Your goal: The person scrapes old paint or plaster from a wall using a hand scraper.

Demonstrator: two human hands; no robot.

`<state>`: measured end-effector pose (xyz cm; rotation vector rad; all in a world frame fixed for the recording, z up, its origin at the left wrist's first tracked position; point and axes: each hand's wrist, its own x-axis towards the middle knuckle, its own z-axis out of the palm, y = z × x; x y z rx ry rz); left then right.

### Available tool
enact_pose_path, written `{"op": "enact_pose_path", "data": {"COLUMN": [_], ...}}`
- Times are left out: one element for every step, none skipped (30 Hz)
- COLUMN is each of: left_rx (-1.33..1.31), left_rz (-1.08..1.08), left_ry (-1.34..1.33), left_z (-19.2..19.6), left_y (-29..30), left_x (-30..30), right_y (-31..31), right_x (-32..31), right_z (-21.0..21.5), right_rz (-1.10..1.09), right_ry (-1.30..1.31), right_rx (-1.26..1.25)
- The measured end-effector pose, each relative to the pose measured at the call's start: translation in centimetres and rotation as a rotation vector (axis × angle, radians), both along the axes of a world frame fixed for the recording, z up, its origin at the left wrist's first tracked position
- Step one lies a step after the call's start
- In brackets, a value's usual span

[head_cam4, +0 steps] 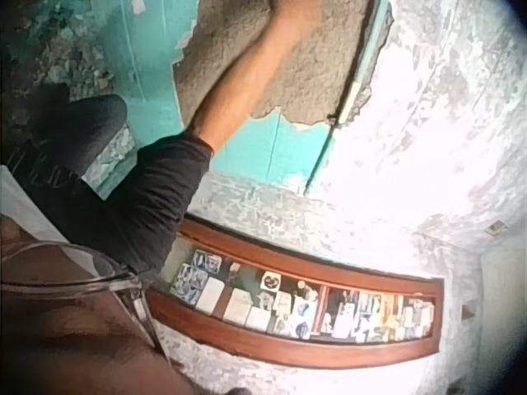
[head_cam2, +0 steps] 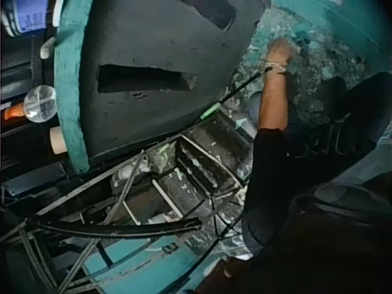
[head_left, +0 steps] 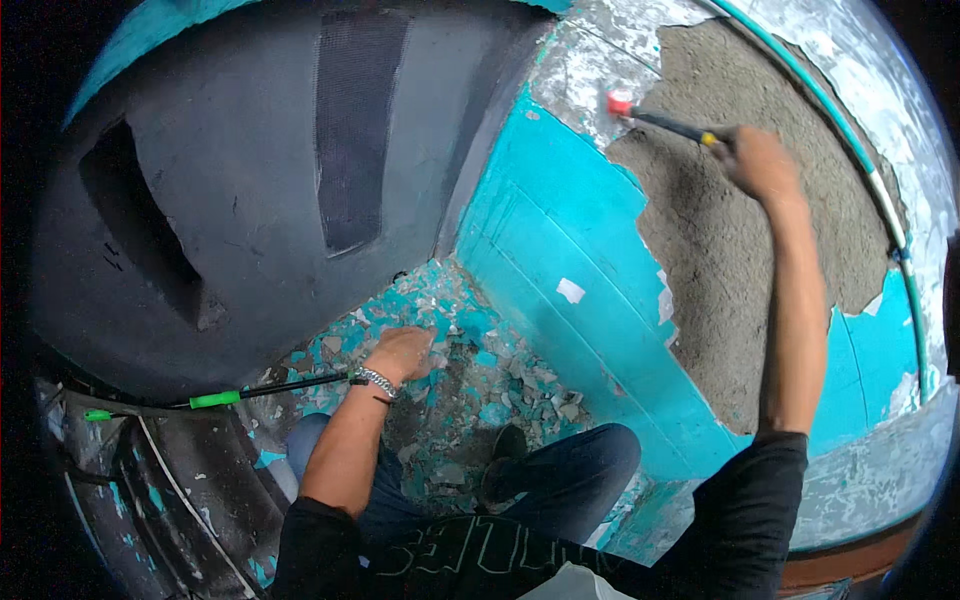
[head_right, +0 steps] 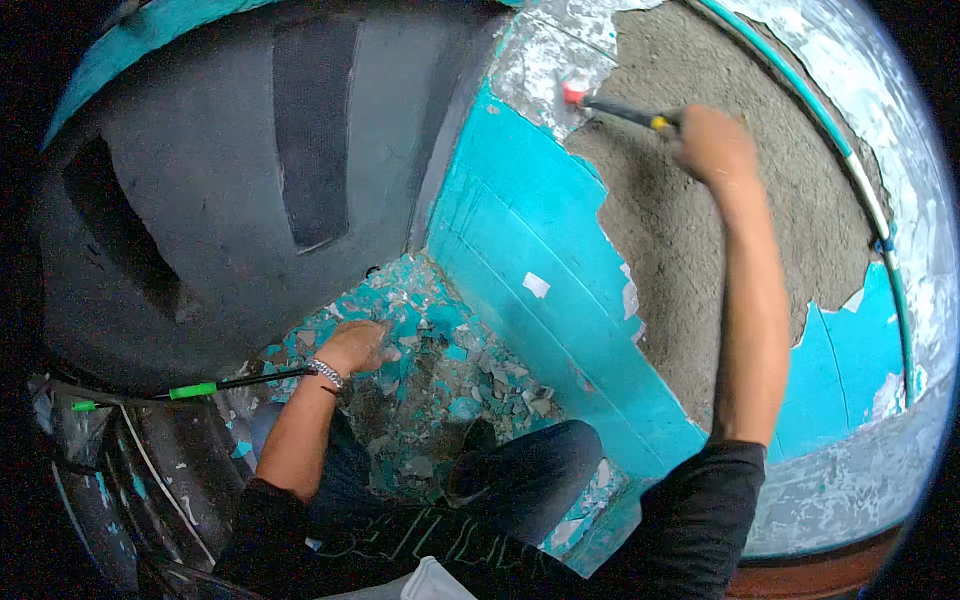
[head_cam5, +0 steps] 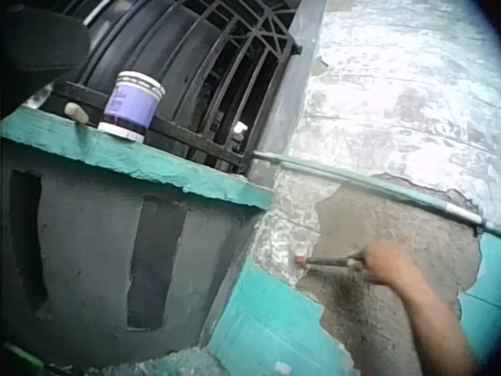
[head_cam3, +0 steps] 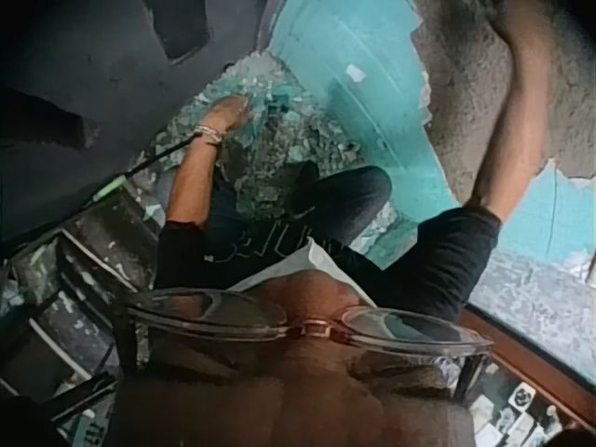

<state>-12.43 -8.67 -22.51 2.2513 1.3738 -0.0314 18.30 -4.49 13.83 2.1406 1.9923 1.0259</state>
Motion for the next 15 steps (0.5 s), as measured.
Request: {"op": "enact_pose_path", "data": {"left_rx": [0.049,0.075,0.075,0.054,0.074,0.073,0.046,0.064,0.004,-0.059,-0.057,-0.046,-0.037,-0.028,-0.005], "left_rz": [-0.035,0.006,0.005,-0.021,0.014,0.029,0.005,0.042,0.046,0.016,0.047,0.02,-0.036,-0.006,-0.001], "left_ry": [-0.074,-0.043,-0.05,-0.085,-0.062,-0.074,-0.087,-0.08,-0.025,0.001,0.028,0.017,-0.014,0.008,-0.022], "left_z": [-0.2,-0.5,-0.7,-0.8,-0.9,-0.9,-0.8,-0.7,-0.5,-0.3,-0.1,0.0,0.1,0.2,0.3], "left_y": [0.1,0.1,0.1,0.1,0.0,-0.1,-0.3,-0.3,-0.2,-0.1,0.0,0.1,0.2,0.2,0.1], "left_x": [0.2,0.2,0.1,0.0,-0.4,-0.9,-1.3,-1.6,-1.7,-1.6,-1.4,-0.9,-0.5,-0.1,0.2], "right_y": [1.1,2.2,2.8,2.7,2.6,2.0,1.2,0.2,-0.3,-0.7,-0.8,-0.4,0.8,1.9,2.7], "right_x": [-0.6,-1.2,-1.5,-1.4,-1.2,-0.9,-0.3,0.2,0.4,0.6,0.7,0.4,-0.2,-0.6,-0.9], "right_z": [-1.0,-2.6,-3.2,-3.4,-3.4,-3.1,-2.4,-1.7,-1.5,-1.5,-1.6,-2.6,-4.1,-5.6,-7.4], "right_rz": [-0.072,-0.013,-0.1,-0.065,-0.05,-0.026,-0.066,-0.014,0.008,-0.021,-0.059,-0.043,-0.042,-0.117,-0.05], "right_ry": [0.004,-0.042,-0.101,-0.094,-0.119,-0.062,-0.025,0.024,0.046,0.035,0.008,0.026,0.026,0.003,0.029], "right_rx": [-0.021,-0.019,-0.042,-0.094,-0.01,-0.039,-0.04,-0.036,-0.069,-0.067,-0.044,-0.051,-0.063,-0.076,-0.081]}}
